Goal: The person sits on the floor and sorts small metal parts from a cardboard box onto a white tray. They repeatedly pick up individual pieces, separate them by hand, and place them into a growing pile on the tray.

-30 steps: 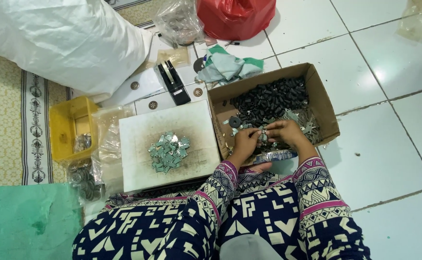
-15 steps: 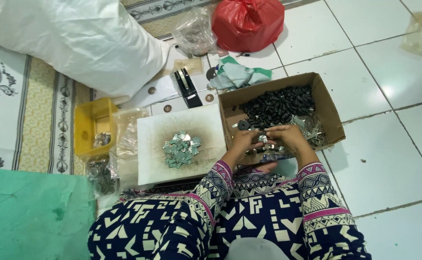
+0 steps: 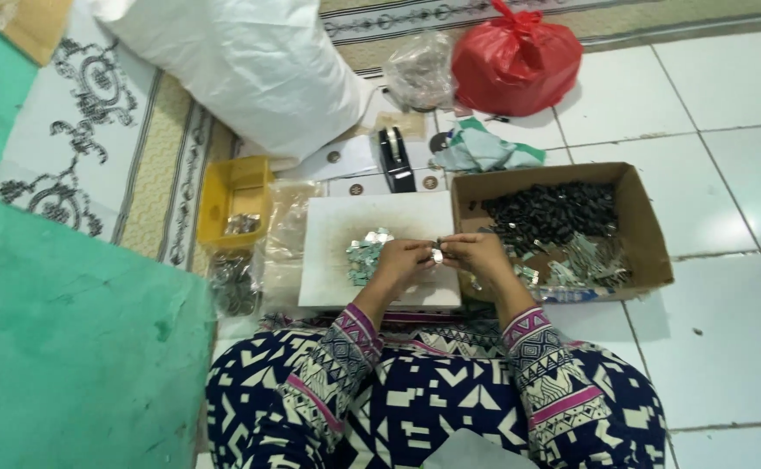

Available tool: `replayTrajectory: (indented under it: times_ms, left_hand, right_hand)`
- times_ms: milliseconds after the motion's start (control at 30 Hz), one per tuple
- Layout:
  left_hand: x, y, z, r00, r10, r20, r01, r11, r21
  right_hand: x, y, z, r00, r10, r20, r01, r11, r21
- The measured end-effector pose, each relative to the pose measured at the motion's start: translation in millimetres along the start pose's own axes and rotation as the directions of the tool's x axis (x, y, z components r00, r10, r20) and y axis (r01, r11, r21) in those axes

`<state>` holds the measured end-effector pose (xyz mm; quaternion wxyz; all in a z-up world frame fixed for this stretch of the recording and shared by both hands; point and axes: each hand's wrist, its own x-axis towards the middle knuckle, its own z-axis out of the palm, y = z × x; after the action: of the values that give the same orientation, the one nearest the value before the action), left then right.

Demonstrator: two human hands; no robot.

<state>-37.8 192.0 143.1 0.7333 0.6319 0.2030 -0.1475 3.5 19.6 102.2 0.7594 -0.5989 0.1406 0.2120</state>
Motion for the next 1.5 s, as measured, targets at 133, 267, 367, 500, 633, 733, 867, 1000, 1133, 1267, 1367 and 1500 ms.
replayTrajectory:
  times_ms: [133,267,367,500,633,733,867,1000,1133,1267,1367,1500]
  left_hand:
    - [-7,2,-55,0.996,0.067,-0.054,-0.063,0.996,0.060]
    - [-9,0,-94,0.981,0.114,-0.154,-0.100,0.990,0.097]
    - [-19,6,-107,0.966,0.140,-0.219,-0.120,0.988,0.100]
    - [-22,5,-112,0.936,0.226,-0.271,-0.208,0.974,0.095]
    - [-1,-17,-128,0.910,0.303,-0.283,-0.239,0.941,0.239]
    - [-6,-19,-131,0.859,0.418,-0.295,-0.271,0.861,0.430]
    - [-17,-8,-128,0.733,0.600,-0.321,-0.409,0.766,0.497]
    - [-22,1,-121,0.582,0.747,-0.323,-0.526,0.648,0.551]
    - [-15,4,-93,0.616,0.745,-0.255,-0.554,0.641,0.532]
    - [6,-3,-45,0.640,0.767,-0.052,-0.634,0.564,0.529]
    - [27,-23,9,0.679,0.727,0.102,-0.674,0.561,0.481]
    - [29,-42,91,0.710,0.599,0.371,-0.704,0.590,0.394]
  right_hand:
    - [8,12,61,0.999,-0.006,0.054,0.007,1.000,-0.011]
    - [2,9,116,0.996,-0.065,0.056,0.075,0.977,-0.202]
    - [9,9,138,0.990,-0.128,0.051,0.138,0.909,-0.394]
    - [30,24,143,0.981,-0.192,0.027,0.176,0.825,-0.537]
    - [20,18,146,0.980,-0.195,0.031,0.181,0.822,-0.540]
    - [8,4,145,0.977,-0.211,0.032,0.190,0.792,-0.580]
    - [-1,-14,124,0.959,-0.275,0.067,0.260,0.762,-0.593]
    - [-25,-47,81,0.942,-0.327,0.075,0.309,0.760,-0.572]
    - [-15,-61,-12,0.920,-0.392,0.020,0.284,0.628,-0.724]
    - [-13,-62,-106,0.918,-0.382,-0.107,0.133,0.550,-0.825]
    - [-9,-42,-167,0.903,-0.392,-0.177,0.044,0.494,-0.868]
    - [-13,2,-216,0.963,-0.115,-0.244,-0.208,0.260,-0.943]
